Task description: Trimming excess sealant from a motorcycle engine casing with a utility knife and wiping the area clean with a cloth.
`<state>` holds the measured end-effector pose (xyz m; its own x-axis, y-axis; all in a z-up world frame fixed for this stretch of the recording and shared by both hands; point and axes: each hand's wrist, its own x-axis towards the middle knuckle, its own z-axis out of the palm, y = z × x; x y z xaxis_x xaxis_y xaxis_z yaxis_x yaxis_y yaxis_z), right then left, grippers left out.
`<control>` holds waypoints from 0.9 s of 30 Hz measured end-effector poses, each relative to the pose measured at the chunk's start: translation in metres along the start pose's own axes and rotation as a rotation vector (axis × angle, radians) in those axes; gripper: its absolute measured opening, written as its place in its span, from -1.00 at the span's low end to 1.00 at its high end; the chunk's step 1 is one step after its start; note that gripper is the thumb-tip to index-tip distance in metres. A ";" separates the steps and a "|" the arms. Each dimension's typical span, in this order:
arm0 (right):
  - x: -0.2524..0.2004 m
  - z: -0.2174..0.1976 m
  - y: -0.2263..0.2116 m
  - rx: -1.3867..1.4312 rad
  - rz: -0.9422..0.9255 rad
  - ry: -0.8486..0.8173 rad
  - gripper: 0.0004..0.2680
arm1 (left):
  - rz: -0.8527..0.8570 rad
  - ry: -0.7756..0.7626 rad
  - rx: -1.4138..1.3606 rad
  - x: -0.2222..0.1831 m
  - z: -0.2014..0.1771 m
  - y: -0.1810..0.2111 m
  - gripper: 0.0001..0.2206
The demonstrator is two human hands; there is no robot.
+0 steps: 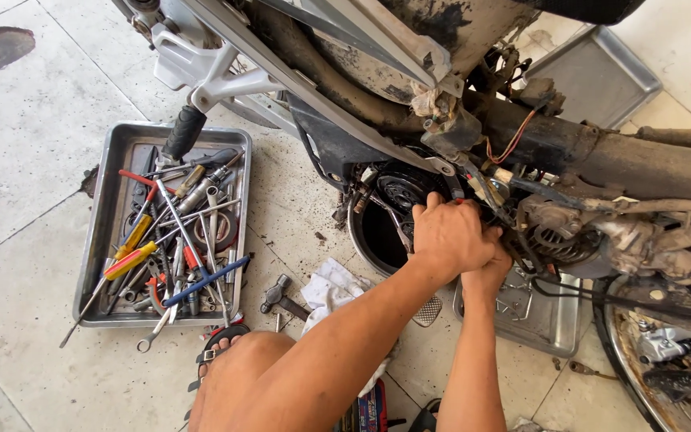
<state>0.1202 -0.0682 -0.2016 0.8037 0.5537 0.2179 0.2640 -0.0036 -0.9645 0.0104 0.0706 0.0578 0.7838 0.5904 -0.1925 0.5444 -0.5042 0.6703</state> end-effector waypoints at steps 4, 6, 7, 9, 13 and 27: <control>-0.003 -0.002 -0.003 0.005 0.003 0.014 -0.80 | 0.005 0.017 0.038 0.001 0.003 -0.002 -0.46; -0.005 -0.003 -0.003 0.006 0.002 0.020 -0.80 | 0.045 0.017 0.101 0.002 0.008 -0.004 -0.50; -0.005 -0.005 -0.004 0.006 0.002 0.024 -0.80 | 0.047 0.015 0.100 0.001 0.008 -0.002 -0.50; -0.006 -0.011 -0.006 0.004 0.002 0.032 -0.80 | 0.063 0.015 0.120 0.000 0.008 0.000 -0.51; -0.014 -0.015 -0.004 0.002 0.010 0.029 -0.81 | 0.074 0.010 0.118 -0.002 0.004 -0.002 -0.50; -0.034 -0.021 -0.034 0.025 -0.005 0.045 -0.81 | 0.210 0.057 0.261 -0.011 0.017 -0.003 -0.58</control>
<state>0.0952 -0.1046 -0.1725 0.8256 0.5158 0.2289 0.2551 0.0207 -0.9667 0.0053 0.0550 0.0451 0.8730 0.4870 -0.0246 0.4367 -0.7583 0.4840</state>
